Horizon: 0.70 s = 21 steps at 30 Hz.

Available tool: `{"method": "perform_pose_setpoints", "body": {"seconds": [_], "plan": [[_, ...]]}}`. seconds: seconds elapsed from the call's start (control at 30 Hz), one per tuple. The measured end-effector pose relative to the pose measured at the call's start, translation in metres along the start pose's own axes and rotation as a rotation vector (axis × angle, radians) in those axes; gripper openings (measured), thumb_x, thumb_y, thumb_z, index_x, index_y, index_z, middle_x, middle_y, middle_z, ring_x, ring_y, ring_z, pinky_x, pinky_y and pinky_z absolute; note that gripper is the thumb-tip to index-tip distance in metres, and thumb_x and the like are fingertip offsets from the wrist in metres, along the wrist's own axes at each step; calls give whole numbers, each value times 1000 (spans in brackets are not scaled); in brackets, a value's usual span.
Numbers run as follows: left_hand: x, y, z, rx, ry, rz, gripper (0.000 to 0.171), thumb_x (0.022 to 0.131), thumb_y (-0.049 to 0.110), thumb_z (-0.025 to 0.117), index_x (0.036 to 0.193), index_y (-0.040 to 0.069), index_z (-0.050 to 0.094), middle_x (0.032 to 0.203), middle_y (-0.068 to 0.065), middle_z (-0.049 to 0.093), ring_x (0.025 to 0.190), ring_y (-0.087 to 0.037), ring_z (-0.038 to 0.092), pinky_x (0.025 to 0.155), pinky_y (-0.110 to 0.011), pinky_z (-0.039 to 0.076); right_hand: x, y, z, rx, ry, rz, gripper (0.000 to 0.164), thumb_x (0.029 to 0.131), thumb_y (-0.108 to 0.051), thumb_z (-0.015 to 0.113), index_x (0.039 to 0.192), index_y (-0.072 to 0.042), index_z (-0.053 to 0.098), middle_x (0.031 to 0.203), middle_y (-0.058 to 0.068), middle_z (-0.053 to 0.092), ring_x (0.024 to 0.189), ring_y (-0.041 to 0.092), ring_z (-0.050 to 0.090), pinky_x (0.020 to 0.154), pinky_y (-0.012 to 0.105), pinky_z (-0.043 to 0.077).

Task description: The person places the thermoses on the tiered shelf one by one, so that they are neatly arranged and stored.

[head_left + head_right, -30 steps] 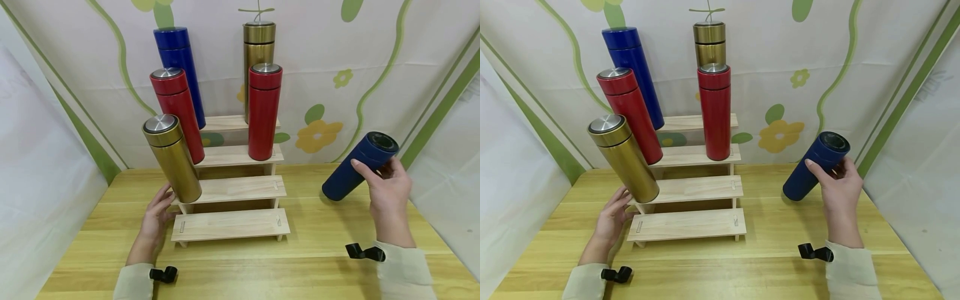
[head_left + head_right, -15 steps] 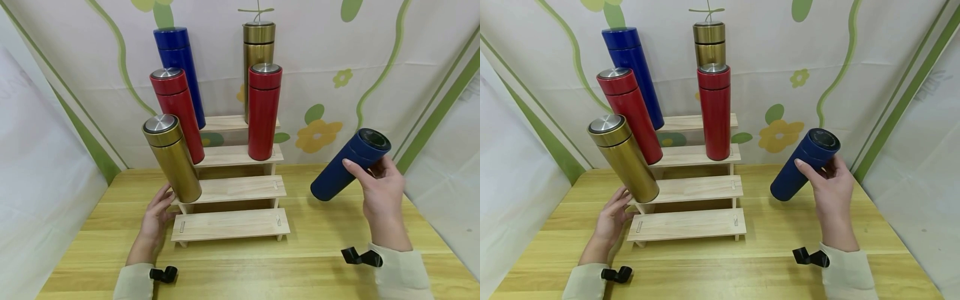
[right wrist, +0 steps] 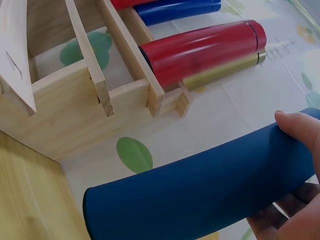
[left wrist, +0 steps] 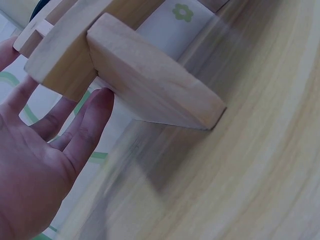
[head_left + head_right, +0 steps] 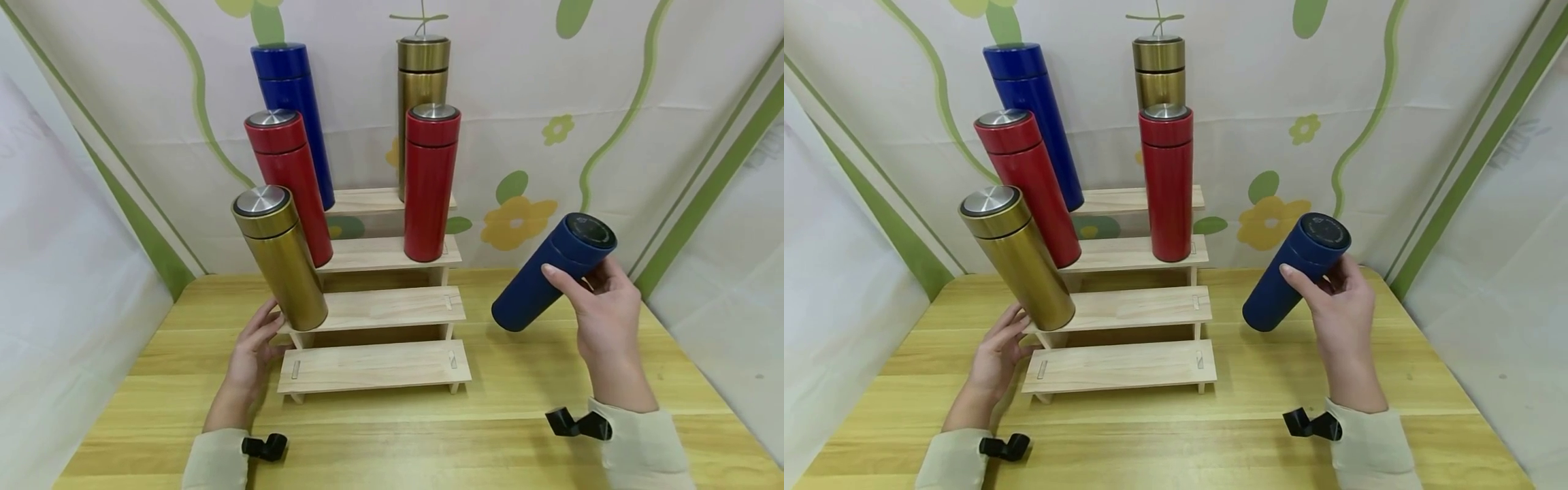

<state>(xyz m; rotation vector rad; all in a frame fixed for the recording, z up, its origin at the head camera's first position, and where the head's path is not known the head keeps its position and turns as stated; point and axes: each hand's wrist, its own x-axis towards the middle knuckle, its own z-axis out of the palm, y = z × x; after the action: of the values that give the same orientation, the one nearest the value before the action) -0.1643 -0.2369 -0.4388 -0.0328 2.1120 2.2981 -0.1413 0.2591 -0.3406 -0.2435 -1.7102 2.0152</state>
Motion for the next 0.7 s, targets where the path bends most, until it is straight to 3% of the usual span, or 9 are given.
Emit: {"method": "perform_pose_setpoints", "body": {"seconds": [0.7], "plan": [[0,-2,-1,-2,-9,18,53,112,24,48,164,27,43,135,10,54,125,-6,57,92,-34,57,-4,1,4,25,-50,-37,69,86,-2,90,149,-15,64,133,1,67,121,19,62,93,16,57]]}}
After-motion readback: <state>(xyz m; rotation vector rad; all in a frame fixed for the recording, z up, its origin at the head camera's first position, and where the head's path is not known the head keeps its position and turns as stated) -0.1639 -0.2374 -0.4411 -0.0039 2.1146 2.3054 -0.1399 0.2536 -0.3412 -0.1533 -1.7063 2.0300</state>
